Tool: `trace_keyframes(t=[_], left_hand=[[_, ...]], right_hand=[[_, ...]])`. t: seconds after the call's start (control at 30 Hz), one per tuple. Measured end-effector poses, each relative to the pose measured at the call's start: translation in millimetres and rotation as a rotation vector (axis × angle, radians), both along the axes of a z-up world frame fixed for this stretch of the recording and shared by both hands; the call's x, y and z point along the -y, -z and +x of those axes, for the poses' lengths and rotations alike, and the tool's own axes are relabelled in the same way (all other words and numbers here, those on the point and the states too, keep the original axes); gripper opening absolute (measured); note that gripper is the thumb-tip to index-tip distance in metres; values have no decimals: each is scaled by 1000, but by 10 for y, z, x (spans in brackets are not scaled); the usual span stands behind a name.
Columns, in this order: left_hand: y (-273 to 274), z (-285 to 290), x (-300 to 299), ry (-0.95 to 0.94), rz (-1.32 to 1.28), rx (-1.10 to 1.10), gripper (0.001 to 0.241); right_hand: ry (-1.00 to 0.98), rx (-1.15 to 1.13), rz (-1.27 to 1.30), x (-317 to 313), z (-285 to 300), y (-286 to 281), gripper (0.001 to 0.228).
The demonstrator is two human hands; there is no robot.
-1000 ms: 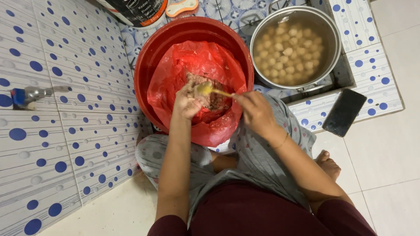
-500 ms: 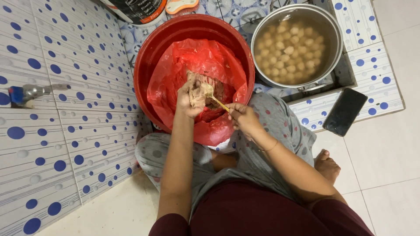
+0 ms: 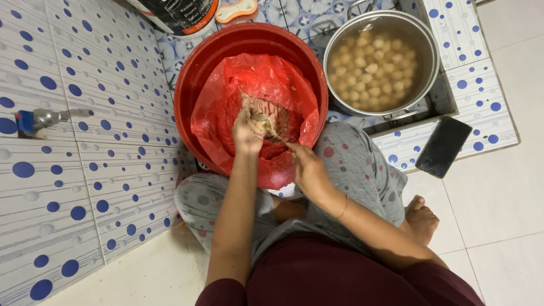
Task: Forming meatballs by hand and dropping them into a pot of water using a spoon.
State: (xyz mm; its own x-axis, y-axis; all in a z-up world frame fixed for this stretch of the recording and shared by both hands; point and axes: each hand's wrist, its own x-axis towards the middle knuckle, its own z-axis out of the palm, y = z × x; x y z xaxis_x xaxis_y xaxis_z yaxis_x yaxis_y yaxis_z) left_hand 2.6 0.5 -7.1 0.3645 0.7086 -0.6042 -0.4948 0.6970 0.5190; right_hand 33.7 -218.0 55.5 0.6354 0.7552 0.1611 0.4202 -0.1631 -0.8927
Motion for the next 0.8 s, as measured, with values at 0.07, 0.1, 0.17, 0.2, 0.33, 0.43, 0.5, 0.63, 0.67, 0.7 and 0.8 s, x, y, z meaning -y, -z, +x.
trace_keyframes(t=[0.07,0.1,0.17,0.2,0.33,0.43,0.5,0.63,0.67,0.7,0.8], left_hand=[[257,-77,-82,120,-53,20,12],[384,-112,-128,242,-106,40,13],[604,-121,-201,286,-147,10,16],[718,-130,-230,330,-191,-22,21],[-60,-176,-50,460,-217,-9,38],[-338,-224,-64,562,-235,-30,32],[-273,-244,-136,533,-268,16,21],[-491,-264,-89,501,-324,93,12],[-558,-254,-79,487,-318,142,14],[-624,-243,-72,472,-312,191,17],[-833,-260,-36,440,-241,184,14]], right_hand=[[7,101,-13,2,7,-50,38],[16,201,-26,-1,12,-76,38],[11,285,-41,36,101,48,38],[7,367,-58,60,141,111,38],[18,510,-18,52,359,208,36],[-13,609,37,81,495,144,36],[-80,714,133,102,575,85,37],[-99,736,151,153,671,181,32],[-91,701,157,169,688,185,32],[-84,666,163,182,704,188,31],[2,591,142,242,794,311,35]])
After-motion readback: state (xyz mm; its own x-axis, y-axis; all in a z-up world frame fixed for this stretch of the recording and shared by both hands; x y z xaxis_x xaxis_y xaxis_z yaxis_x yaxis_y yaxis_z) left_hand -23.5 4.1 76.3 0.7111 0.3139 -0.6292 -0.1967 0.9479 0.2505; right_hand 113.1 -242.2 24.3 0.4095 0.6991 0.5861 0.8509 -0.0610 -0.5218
